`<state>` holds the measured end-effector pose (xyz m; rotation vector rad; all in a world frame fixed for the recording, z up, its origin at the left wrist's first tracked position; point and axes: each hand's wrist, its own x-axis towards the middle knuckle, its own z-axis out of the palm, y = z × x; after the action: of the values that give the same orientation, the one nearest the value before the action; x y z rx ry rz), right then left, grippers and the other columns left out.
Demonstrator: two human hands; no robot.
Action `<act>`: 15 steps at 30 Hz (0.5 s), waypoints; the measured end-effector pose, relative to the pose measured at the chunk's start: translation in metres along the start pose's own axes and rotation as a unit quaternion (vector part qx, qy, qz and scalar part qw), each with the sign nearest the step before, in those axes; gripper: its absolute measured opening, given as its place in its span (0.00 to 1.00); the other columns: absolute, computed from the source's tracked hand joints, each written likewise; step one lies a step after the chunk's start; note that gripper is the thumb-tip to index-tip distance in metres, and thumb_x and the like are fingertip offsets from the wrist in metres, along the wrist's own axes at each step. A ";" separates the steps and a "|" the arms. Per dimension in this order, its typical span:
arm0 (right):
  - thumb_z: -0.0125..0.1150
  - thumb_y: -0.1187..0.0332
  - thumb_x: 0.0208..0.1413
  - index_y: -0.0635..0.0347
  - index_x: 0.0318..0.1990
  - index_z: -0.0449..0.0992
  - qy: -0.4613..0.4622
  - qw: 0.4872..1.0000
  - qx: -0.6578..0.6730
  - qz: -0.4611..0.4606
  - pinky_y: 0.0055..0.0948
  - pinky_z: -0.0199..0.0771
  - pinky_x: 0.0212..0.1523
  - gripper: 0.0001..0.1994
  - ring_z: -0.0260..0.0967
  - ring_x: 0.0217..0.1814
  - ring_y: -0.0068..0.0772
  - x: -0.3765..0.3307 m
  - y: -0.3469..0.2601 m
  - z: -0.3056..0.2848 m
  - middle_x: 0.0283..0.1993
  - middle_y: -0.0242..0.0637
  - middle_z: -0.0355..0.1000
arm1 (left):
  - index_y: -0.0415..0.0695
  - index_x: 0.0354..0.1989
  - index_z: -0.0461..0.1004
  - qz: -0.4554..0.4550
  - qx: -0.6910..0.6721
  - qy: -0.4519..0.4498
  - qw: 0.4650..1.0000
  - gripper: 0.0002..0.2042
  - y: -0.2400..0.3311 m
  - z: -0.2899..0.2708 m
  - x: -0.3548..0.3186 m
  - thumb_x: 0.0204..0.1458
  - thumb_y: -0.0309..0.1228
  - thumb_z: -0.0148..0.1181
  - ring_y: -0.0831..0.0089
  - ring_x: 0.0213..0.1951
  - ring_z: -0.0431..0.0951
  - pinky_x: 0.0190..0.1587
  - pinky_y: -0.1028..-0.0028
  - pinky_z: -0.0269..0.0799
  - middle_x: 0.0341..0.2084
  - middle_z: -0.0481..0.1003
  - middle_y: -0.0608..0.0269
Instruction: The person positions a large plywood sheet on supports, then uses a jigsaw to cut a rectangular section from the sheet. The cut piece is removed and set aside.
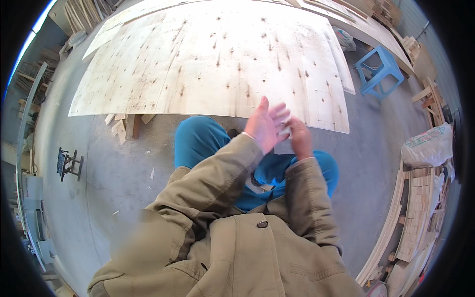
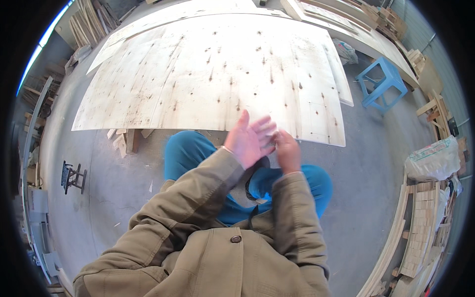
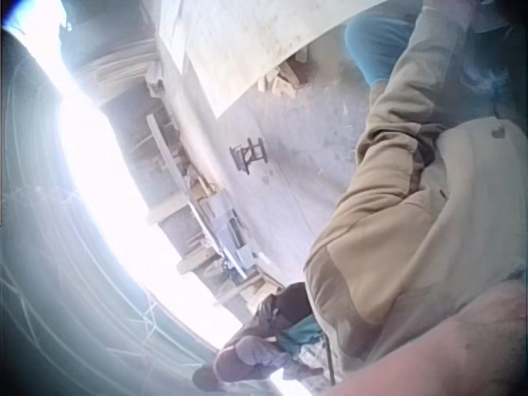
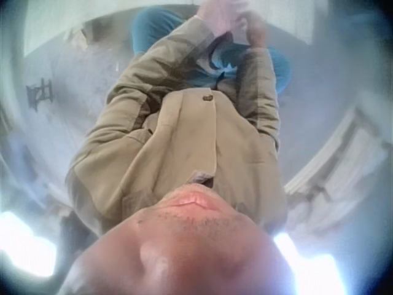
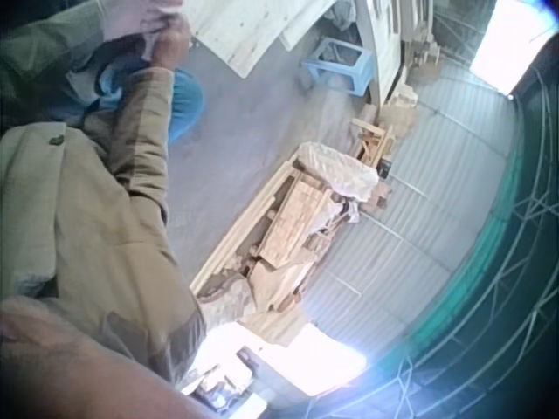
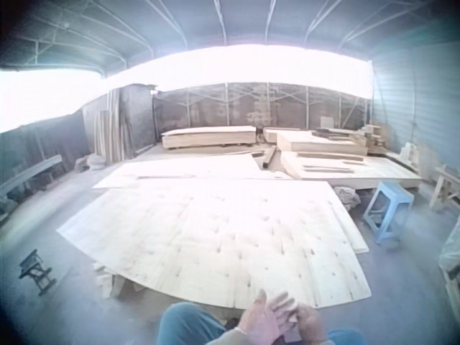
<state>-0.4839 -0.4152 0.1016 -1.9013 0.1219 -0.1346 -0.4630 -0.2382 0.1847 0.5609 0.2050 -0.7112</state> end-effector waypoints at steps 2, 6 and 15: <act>0.63 0.65 0.63 0.70 0.58 0.77 0.112 0.973 -0.204 0.016 0.36 0.78 0.57 0.20 0.79 0.53 0.46 -0.010 0.014 -0.023 0.54 0.53 0.79 | 0.40 0.74 0.58 0.105 0.066 -0.074 0.989 0.40 0.029 -0.013 -0.018 0.66 0.64 0.43 0.56 0.71 0.65 0.67 0.51 0.66 0.72 0.64 0.51; 0.63 0.71 0.62 0.72 0.63 0.71 0.079 0.990 0.073 0.089 0.31 0.80 0.50 0.23 0.80 0.46 0.34 -0.024 -0.018 -0.060 0.48 0.47 0.80 | 0.40 0.71 0.62 0.107 0.076 -0.004 0.991 0.31 0.051 -0.055 -0.008 0.69 0.52 0.48 0.54 0.65 0.72 0.62 0.53 0.73 0.68 0.68 0.52; 0.63 0.64 0.66 0.61 0.72 0.63 -0.148 0.898 0.248 -0.331 0.30 0.73 0.56 0.30 0.71 0.45 0.31 -0.080 -0.227 -0.159 0.41 0.35 0.70 | 0.32 0.50 0.81 0.162 0.548 0.092 0.815 0.20 -0.054 -0.147 0.030 0.54 0.34 0.70 0.69 0.37 0.84 0.44 0.70 0.80 0.40 0.84 0.52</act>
<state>-0.5830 -0.4768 0.3655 -1.3600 -0.7146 -0.3007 -0.4752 -0.2077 0.0285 1.7380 -0.1577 -0.3761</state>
